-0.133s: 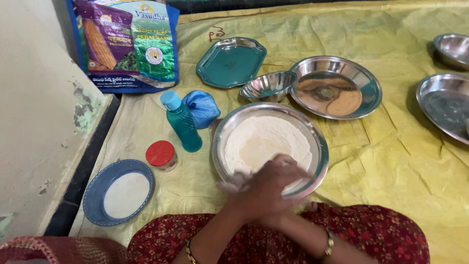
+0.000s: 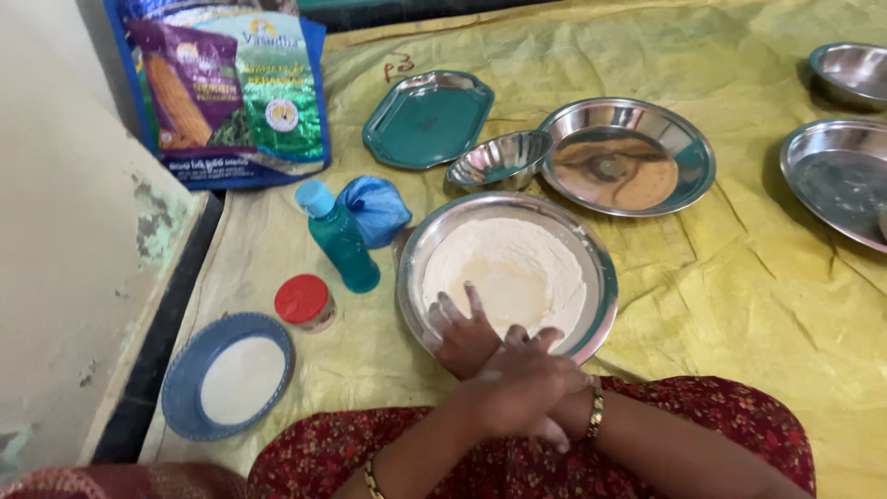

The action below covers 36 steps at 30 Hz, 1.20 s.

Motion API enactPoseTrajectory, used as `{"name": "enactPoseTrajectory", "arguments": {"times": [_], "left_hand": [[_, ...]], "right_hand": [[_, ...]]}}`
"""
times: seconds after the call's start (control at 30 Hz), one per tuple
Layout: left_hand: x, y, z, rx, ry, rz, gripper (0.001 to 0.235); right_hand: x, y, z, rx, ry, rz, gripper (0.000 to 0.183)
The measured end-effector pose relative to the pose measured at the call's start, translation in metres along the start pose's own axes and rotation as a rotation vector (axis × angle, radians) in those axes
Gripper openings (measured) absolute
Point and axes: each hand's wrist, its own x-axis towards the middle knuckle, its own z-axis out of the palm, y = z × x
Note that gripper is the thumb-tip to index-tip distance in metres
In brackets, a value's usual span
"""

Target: The person kneads a white dough mixture in a large metal bowl using their right hand. They add water from a blue bottle and continue mixing until the dough becomes more cohesive.

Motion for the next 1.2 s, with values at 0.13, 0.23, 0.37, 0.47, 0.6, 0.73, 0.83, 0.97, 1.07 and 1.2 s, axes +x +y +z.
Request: {"name": "enactPoseTrajectory", "arguments": {"times": [0.13, 0.23, 0.37, 0.47, 0.6, 0.73, 0.83, 0.97, 1.07, 1.2], "left_hand": [[0.004, 0.012, -0.004, 0.01, -0.01, -0.053, 0.072], [0.01, 0.015, -0.002, 0.005, -0.084, -0.076, 0.07], [0.015, 0.022, 0.016, 0.039, 0.033, 0.01, 0.088], [0.013, 0.022, 0.036, 0.078, 0.23, 0.03, 0.092], [-0.003, -0.036, 0.055, -0.156, 0.525, -0.162, 0.077], [-0.048, -0.148, 0.078, -0.239, 1.049, -0.592, 0.037], [-0.068, -0.207, 0.112, -0.08, 1.197, -0.877, 0.032], [-0.067, -0.242, 0.165, -0.803, 1.39, -1.066, 0.04], [-0.058, -0.248, 0.181, -1.068, 1.328, -1.068, 0.037], [-0.051, -0.246, 0.171, -0.794, 1.369, -0.961, 0.036]], "right_hand": [[0.005, 0.0, -0.035, -0.099, 0.259, -0.07, 0.027], [0.002, -0.007, -0.038, -0.108, 0.268, -0.15, 0.02], [-0.007, -0.003, -0.019, 0.011, 0.173, -0.178, 0.019], [-0.009, 0.019, 0.009, 0.228, 0.294, -0.026, 0.025], [-0.028, 0.084, 0.046, 0.677, 0.192, 0.414, 0.031], [-0.039, 0.151, 0.073, 0.707, 0.209, 0.737, 0.056], [-0.043, 0.174, 0.088, 0.603, 0.183, 0.766, 0.047], [-0.022, 0.187, 0.116, 0.624, 0.164, 0.68, 0.045], [-0.004, 0.189, 0.138, 0.597, 0.166, 0.603, 0.047], [0.031, 0.183, 0.155, 0.562, 0.042, 0.608, 0.052]]}}
